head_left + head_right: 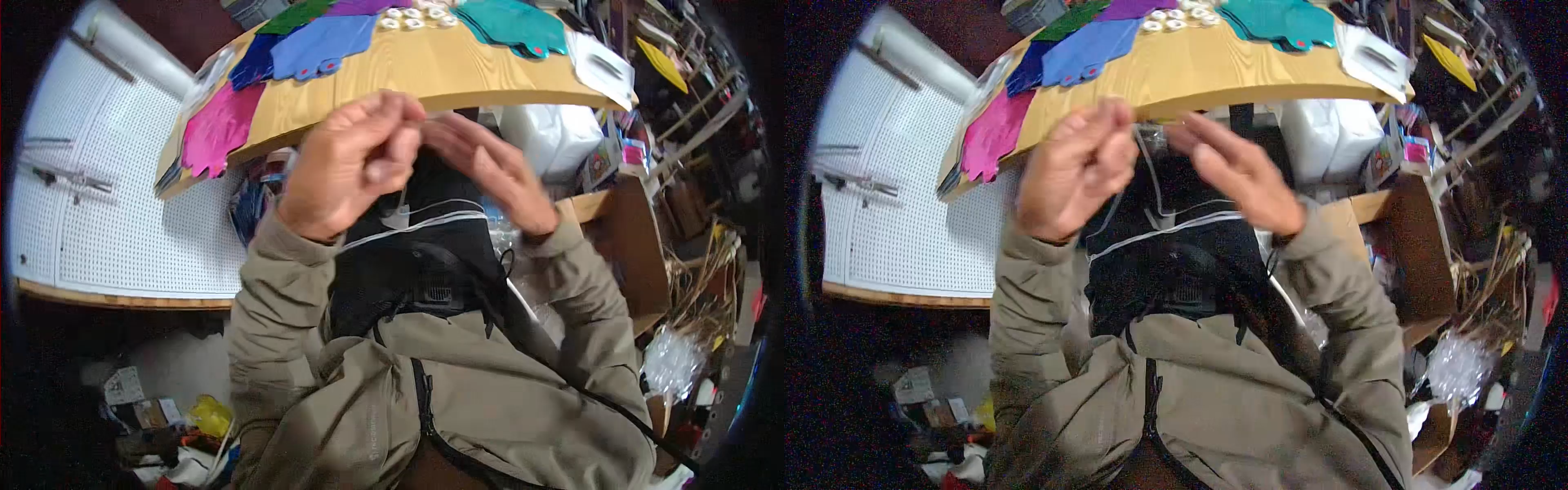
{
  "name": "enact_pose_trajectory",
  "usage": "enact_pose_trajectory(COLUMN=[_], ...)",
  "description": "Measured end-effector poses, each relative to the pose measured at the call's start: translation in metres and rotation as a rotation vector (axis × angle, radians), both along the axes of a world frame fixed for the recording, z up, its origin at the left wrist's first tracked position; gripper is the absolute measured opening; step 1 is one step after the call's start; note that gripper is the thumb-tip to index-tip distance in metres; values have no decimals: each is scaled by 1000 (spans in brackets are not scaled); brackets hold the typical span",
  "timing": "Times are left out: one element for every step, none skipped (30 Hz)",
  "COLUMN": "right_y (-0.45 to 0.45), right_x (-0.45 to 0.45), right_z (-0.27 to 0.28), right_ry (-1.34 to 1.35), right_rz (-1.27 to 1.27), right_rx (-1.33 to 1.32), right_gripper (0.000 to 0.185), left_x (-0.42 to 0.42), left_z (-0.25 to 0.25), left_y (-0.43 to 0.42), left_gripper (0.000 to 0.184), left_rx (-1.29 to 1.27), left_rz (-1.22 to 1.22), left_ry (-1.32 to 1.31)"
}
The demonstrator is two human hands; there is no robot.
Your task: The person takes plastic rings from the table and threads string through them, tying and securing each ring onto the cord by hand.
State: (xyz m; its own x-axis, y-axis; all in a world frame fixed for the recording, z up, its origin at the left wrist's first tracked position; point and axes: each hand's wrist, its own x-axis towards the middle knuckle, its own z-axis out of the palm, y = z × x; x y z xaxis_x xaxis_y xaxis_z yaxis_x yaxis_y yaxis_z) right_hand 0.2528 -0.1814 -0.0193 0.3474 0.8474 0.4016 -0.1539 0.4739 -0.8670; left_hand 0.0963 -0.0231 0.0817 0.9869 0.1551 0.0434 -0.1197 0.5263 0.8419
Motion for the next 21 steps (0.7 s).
enact_pose_trajectory(right_y=[20, 37, 47, 50, 51, 52, 51, 51, 49, 47, 46, 45, 45, 43, 41, 39, 36, 33, 32, 32, 31], right_x=[-19, -39, -52, -58, -61, -62, -64, -64, -63, -61, -60, -57, -54, -51, -48, -46, -44, -44, -45, -45, -45], right_z=[6, 9, 12, 17, 22, 27, 30, 30, 31, 31, 30, 31, 30, 31, 31, 30, 27, 23, 20, 18, 16], right_ry=[-16, 317, 651, 637, 536, 433, 329, 316, 149, -13, -169, -171, -225, -280, -339, -346, -436, -525, -614, -674, -732], right_rz=[15, 217, 424, 448, 468, 484, 495, 513, 396, 274, 147, 154, 118, 79, 37, 37, 14, -6, -28, -38, -52], right_rx=[10, 42, 63, 65, -44, -154, -265, -270, -289, -302, -311, -313, -324, -336, -346, -350, -336, -320, -300, -269, -237], right_gripper=[49, 49, 49, 49, 45, 41, 38, 38, 36, 35, 34, 34, 33, 32, 32, 32, 30, 29, 28, 27, 26], left_x=[3, 2, -2, -7, -13, -21, -31, -42, -51, -56, -61, -65, -69, -71, -72, -73, -74, -76, -77, -77, -76], left_z=[1, 2, 3, 3, 4, 6, 8, 8, 6, -1, -12, -23, -34, -42, -49, -55, -61, -67, -71, -73, -74], left_y=[-3, -4, -4, -2, 4, 14, 24, 34, 42, 49, 56, 63, 67, 69, 68, 66, 65, 64, 63, 63, 62], left_gripper=[25, 25, 26, 27, 27, 27, 28, 29, 30, 30, 31, 31, 32, 32, 31, 31, 30, 30, 32, 33, 35], left_rx=[40, 52, 54, 55, 54, 60, 118, 172, 226, 223, 180, 137, 91, 86, 112, 138, 164, 160, 114, 71, 29], left_rz=[17, 35, 139, 245, 351, 374, 432, 490, 546, 561, 561, 559, 552, 552, 558, 565, 574, 577, 565, 552, 533], left_ry=[35, 20, 23, 26, 26, 12, 37, 65, 96, 93, 83, 74, 65, 66, 62, 56, 53, 50, 50, 47, 44])
